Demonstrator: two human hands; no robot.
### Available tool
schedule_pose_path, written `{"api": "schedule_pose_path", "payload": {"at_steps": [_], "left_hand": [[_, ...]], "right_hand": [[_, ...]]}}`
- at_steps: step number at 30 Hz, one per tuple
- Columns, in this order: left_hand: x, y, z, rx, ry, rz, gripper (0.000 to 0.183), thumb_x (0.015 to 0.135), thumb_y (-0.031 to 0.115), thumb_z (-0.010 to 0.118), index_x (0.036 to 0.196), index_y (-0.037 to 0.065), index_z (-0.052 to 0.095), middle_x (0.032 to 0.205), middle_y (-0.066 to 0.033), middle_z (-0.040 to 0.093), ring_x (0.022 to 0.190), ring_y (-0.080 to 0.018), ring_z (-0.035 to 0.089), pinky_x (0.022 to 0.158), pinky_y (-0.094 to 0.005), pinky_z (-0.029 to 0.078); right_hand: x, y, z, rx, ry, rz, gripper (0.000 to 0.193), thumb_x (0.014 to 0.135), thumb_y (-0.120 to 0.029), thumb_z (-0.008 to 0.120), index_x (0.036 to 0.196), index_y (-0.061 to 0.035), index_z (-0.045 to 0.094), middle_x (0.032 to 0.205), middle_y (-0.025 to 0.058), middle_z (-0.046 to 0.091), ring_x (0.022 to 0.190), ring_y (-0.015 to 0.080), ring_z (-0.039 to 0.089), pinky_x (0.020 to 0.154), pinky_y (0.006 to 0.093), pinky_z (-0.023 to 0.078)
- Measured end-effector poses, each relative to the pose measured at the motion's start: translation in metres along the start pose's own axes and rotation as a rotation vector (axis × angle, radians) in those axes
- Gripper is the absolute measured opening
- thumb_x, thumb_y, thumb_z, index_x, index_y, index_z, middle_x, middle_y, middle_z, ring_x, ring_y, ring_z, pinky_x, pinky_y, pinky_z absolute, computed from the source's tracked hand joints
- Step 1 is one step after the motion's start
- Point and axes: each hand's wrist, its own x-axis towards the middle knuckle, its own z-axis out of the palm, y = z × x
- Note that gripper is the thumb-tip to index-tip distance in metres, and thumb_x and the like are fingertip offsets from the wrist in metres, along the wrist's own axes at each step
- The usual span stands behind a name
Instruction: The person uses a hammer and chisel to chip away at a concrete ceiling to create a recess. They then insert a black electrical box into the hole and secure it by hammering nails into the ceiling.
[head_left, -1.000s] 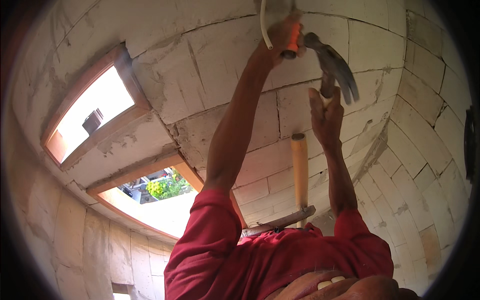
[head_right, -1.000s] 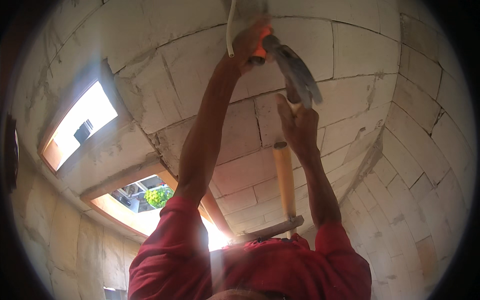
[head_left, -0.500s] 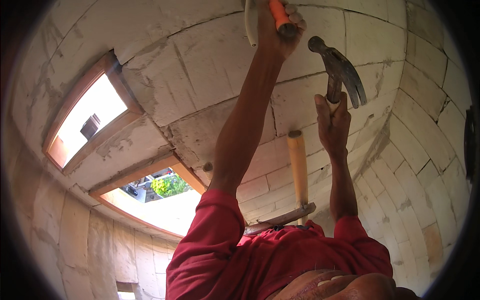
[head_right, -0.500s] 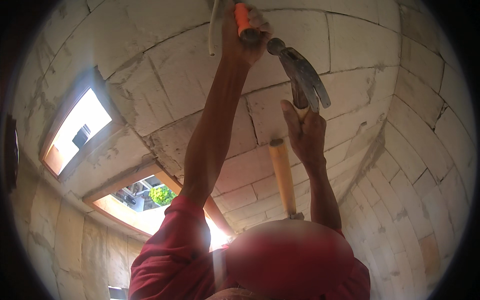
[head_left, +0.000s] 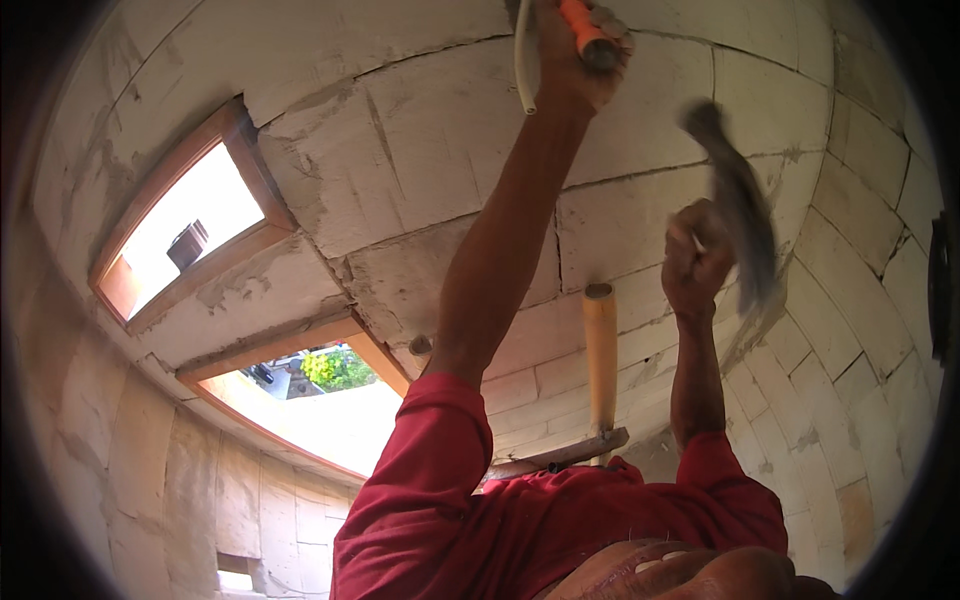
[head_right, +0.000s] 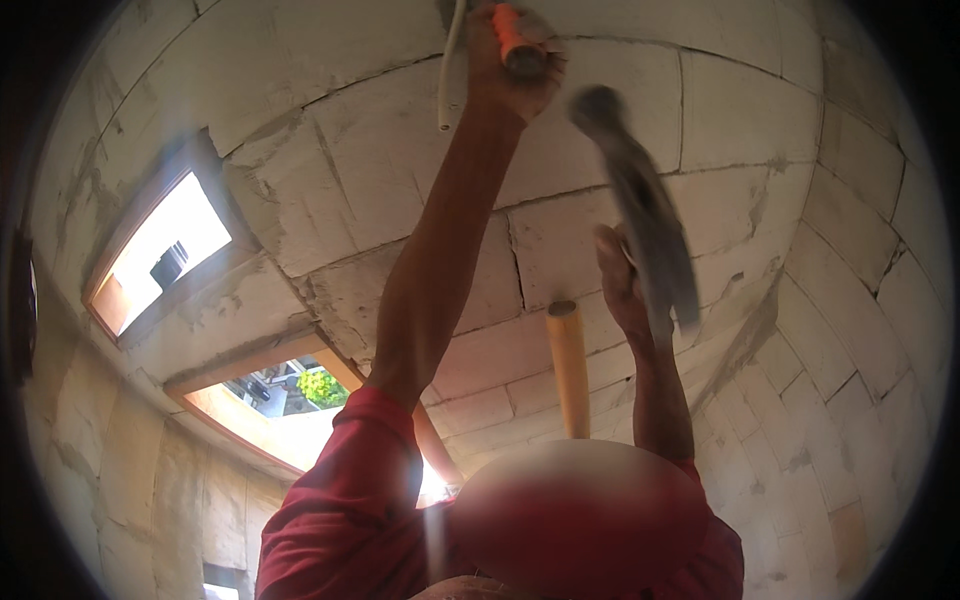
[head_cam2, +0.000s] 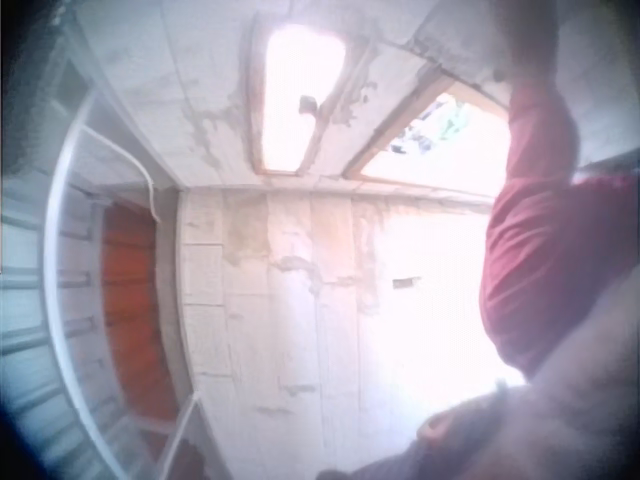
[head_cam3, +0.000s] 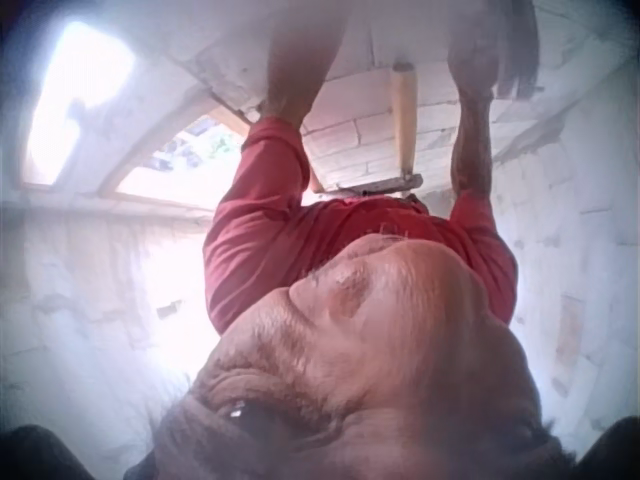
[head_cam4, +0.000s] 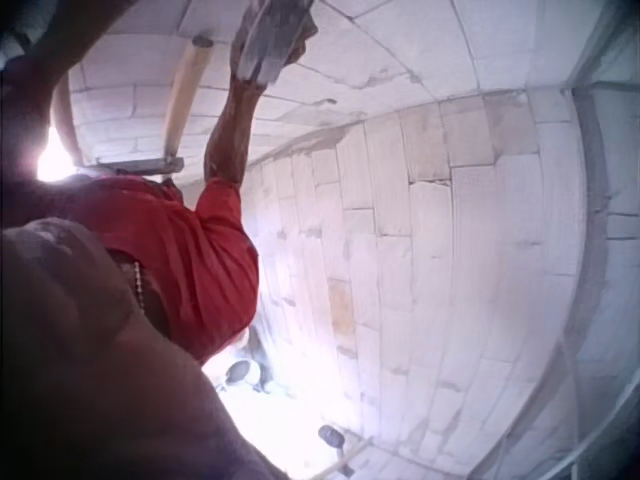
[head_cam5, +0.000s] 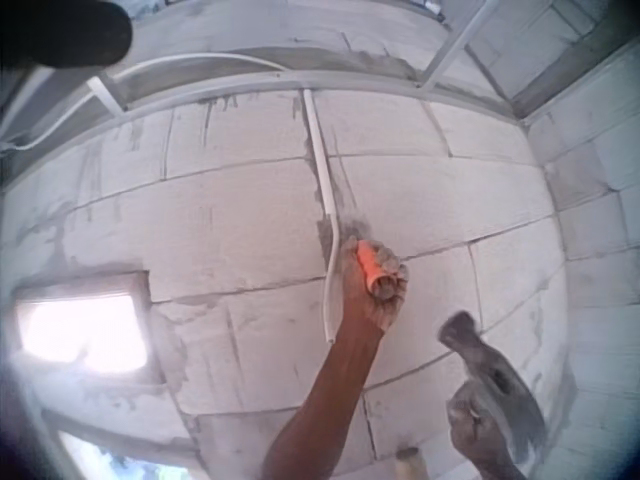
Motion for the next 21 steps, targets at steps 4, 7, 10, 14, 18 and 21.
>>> {"api": "schedule_pose_path", "payload": {"at_steps": [4, 7, 10, 14, 18, 21], "left_hand": [[0.006, -0.012, 0.020, -0.206, 0.186, -0.068, 0.040, 0.105, 0.045, 0.049, 0.081, 0.012, 0.052, 0.063, -0.0031, 0.050, 0.059, -0.0221, 0.055, 0.060, -0.0361, 0.051], [0.001, -0.012, 0.010, -0.120, 0.265, -0.042, 0.040, 0.105, 0.045, 0.048, 0.083, 0.012, 0.052, 0.064, -0.0029, 0.050, 0.058, -0.0218, 0.055, 0.059, -0.0364, 0.051], [0.000, -0.001, 0.006, -0.035, 0.273, -0.098, 0.038, 0.105, 0.045, 0.049, 0.085, 0.013, 0.050, 0.064, -0.0024, 0.049, 0.057, -0.0201, 0.053, 0.056, -0.0356, 0.050], [-0.047, -0.013, 0.050, 0.035, 0.258, -0.137, 0.036, 0.105, 0.042, 0.051, 0.088, 0.011, 0.051, 0.065, -0.0011, 0.050, 0.057, -0.0150, 0.052, 0.051, -0.0293, 0.049], [-0.047, -0.013, 0.034, -0.134, 0.239, -0.143, 0.032, 0.105, 0.035, 0.052, 0.083, 0.014, 0.045, 0.064, -0.0004, 0.047, 0.056, -0.0148, 0.050, 0.052, -0.0310, 0.047], [-0.040, -0.018, 0.008, -0.067, 0.072, 0.040, 0.026, 0.105, 0.027, 0.050, 0.083, 0.014, 0.044, 0.063, 0.0001, 0.046, 0.054, -0.0134, 0.047, 0.050, -0.0287, 0.046]], "right_hand": [[0.022, 0.053, 0.047, 0.402, 0.425, -0.464, 0.042, 0.102, -0.040, 0.061, 0.086, -0.0022, 0.054, 0.059, 0.0089, 0.054, 0.049, 0.0162, 0.052, 0.045, 0.0296, 0.041], [0.042, 0.032, 0.052, -0.228, -0.170, 0.155, 0.043, 0.102, -0.041, 0.061, 0.103, 0.0007, 0.052, 0.060, 0.0085, 0.055, 0.051, 0.0165, 0.053, 0.048, 0.0316, 0.045], [0.031, -0.002, 0.045, -0.121, -0.182, 0.457, 0.045, 0.100, -0.040, 0.065, 0.115, -0.0005, 0.049, 0.075, 0.0143, 0.066, 0.063, 0.0260, 0.067, 0.057, 0.0338, 0.052], [0.004, 0.008, 0.023, -0.040, -0.069, 0.377, 0.039, 0.103, -0.035, 0.062, 0.113, -0.0002, 0.049, 0.064, 0.0047, 0.054, 0.052, 0.0128, 0.052, 0.049, 0.0315, 0.045], [0.002, -0.008, 0.004, 0.064, -0.121, 0.545, 0.043, 0.101, -0.037, 0.064, 0.115, 0.0008, 0.049, 0.064, 0.0040, 0.055, 0.052, 0.0114, 0.053, 0.048, 0.0294, 0.045], [0.006, -0.028, -0.007, 0.275, -0.020, 0.610, 0.041, 0.099, -0.035, 0.064, 0.115, 0.0001, 0.050, 0.062, 0.0009, 0.051, 0.049, 0.0091, 0.050, 0.045, 0.0278, 0.043]]}}
